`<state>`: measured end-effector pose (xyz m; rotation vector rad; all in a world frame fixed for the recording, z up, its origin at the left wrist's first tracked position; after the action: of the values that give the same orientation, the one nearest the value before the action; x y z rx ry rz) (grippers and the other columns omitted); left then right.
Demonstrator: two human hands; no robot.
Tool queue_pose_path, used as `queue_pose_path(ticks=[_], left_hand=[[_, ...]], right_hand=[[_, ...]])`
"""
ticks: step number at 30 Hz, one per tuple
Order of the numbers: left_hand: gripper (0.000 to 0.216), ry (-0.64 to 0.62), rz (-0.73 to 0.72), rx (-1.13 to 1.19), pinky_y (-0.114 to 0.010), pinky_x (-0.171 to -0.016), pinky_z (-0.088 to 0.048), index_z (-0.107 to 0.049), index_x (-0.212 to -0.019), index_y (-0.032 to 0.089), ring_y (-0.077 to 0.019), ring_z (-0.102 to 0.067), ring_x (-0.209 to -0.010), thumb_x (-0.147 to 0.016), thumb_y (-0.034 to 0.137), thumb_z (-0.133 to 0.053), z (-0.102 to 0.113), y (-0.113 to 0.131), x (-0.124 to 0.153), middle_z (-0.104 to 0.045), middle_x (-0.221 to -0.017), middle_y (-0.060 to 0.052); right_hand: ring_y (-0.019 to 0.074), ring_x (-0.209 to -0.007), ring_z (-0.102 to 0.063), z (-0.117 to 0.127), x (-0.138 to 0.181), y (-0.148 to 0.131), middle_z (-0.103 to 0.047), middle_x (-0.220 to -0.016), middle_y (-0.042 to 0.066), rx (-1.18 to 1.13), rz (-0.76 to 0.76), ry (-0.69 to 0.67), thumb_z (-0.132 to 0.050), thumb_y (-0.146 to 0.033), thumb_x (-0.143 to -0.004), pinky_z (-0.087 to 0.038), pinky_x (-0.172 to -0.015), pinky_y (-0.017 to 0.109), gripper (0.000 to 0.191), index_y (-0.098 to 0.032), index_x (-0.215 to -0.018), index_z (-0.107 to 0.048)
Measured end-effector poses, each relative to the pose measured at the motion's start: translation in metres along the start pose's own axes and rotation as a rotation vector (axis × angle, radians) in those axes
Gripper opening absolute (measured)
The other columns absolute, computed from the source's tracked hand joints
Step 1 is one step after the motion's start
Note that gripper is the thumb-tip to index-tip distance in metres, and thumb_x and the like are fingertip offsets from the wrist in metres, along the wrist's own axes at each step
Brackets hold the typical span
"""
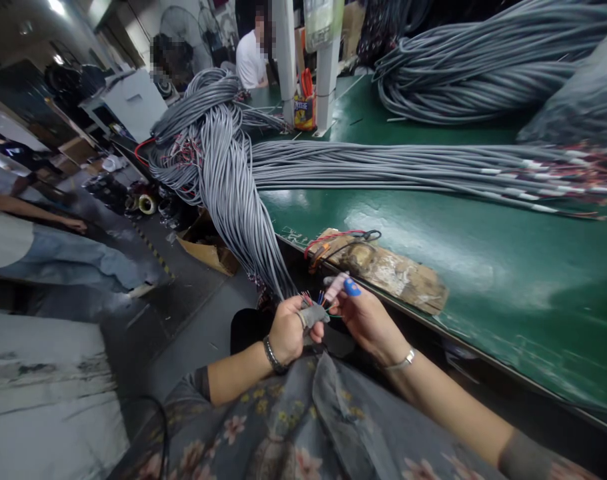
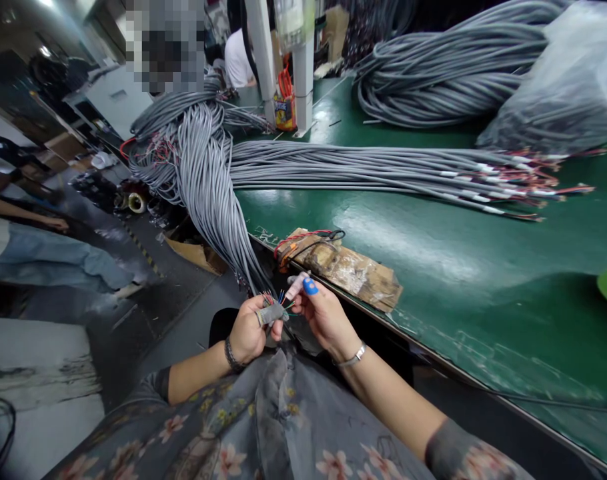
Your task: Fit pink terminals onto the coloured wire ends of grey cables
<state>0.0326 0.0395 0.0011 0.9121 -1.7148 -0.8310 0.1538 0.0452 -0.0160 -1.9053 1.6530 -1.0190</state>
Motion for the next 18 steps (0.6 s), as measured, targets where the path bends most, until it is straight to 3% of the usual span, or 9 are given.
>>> queue_pose_path(ticks=[9, 18], left_hand=[[0.032, 0.004, 0.01, -0.006, -0.021, -0.036, -0.027, -0.054, -0.054, 0.017, -0.0072, -0.04, -0.031, -0.051, 0.043, -0.072, -0.002, 0.002, 0.001, -0.05, -0.037, 0.002], [0.031, 0.013, 0.009, -0.01, -0.021, -0.035, -0.029, -0.054, -0.052, 0.016, -0.0073, -0.04, -0.031, -0.05, 0.041, -0.072, -0.002, -0.001, -0.001, -0.051, -0.037, 0.002]], right_hand=[[0.0152, -0.06, -0.056, 0.003, -0.006, 0.002, -0.067, -0.068, 0.002, 0.024, -0.003, -0.024, -0.073, -0.066, -0.063, -0.047, -0.055, 0.027, 0.047, -0.021, -0.075, -0.071], [0.0141, -0.055, -0.054, 0.002, -0.016, 0.008, -0.065, -0.064, 0.0, -0.086, -0.063, -0.037, -0.081, -0.062, -0.055, -0.047, -0.054, 0.027, 0.044, -0.022, -0.07, -0.07]])
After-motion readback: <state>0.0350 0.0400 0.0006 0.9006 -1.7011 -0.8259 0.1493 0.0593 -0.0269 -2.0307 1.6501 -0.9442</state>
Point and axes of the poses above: each hand's wrist, its own x-axis away from the middle knuckle, its own z-axis out of the back of the hand, y = z × x, the point moved 4 cm from there along -x, towards the middle knuckle
